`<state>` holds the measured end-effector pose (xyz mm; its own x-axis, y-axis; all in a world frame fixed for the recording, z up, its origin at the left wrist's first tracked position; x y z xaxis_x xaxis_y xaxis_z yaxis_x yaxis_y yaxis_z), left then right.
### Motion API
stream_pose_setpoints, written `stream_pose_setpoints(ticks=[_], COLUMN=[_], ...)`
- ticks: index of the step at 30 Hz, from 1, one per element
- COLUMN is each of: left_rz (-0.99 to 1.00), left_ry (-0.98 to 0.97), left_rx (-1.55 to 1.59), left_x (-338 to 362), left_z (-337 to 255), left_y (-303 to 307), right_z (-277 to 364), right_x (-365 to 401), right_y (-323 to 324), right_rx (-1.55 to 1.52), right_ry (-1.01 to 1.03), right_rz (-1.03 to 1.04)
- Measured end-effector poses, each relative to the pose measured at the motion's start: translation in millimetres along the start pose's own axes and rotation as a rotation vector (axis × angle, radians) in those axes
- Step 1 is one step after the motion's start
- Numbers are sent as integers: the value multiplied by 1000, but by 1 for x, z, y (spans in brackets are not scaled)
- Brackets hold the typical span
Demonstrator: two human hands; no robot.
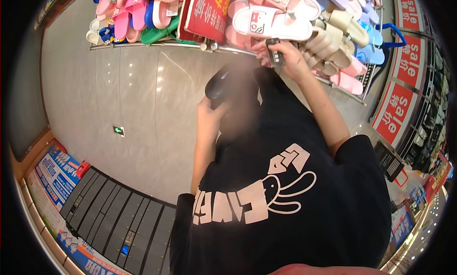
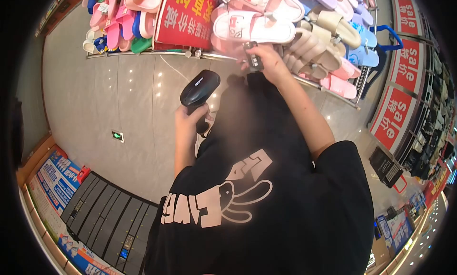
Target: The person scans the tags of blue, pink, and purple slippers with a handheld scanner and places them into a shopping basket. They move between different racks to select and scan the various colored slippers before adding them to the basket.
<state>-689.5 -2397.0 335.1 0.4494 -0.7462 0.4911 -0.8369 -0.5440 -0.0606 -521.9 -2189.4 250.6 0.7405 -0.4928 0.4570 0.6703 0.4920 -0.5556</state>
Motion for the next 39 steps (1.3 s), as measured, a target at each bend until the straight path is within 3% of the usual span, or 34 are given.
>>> stream_pose_setpoints(ticks=[7, 9, 12, 15, 22, 27, 28, 31, 33, 35, 39], left_rz=[0, 20, 0, 16, 17, 12, 7, 7, 37, 30, -12], left_ry=[45, 115, 65, 40, 128, 135, 137, 7, -235, -115, -225], left_rx=[-64, -158, -152, -136, -135, -302, -305, -439, -615, -583, -615], left_x=[15, 18, 19, 19, 22, 22, 21, 14, 11, 6, -4], left_z=[0, -2, -2, -3, -5, -6, -3, -4, -23, -28, -31], left_y=[-1, -1, -4, -5, -19, -34, -36, -49, -67, -74, -76], right_z=[6, 4, 8, 18, 0, 8, 8, 7, 9, 17, 17], right_x=[-1, 0, -1, 4, 5, 11, 10, 1, 0, 2, -1], right_y=[-22, -21, -21, -24, -3, -18, -19, -26, -32, -43, -43], right_rx=[-19, 21, 134, -15, 199, 41, -101, -310, -380, -385, -384], right_ry=[12, 12, 2, 73, 90, 43, 35, 18, 2, 0, -21], right_rz=[85, 36, -47, -128, -79, -73, -93, -128, -147, -22, -6])
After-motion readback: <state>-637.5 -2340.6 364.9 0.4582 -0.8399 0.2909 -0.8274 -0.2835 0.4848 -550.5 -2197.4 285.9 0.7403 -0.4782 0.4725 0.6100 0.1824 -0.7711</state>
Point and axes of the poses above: each hand's wrist, its own x-axis away from the middle knuckle, its own y-axis out of the back of the hand, z = x × y, the point moved 4 cm from there along -x, towards the middle knuckle, and after that the axes turned 5 degrees about -y, right-handed, at the moved point
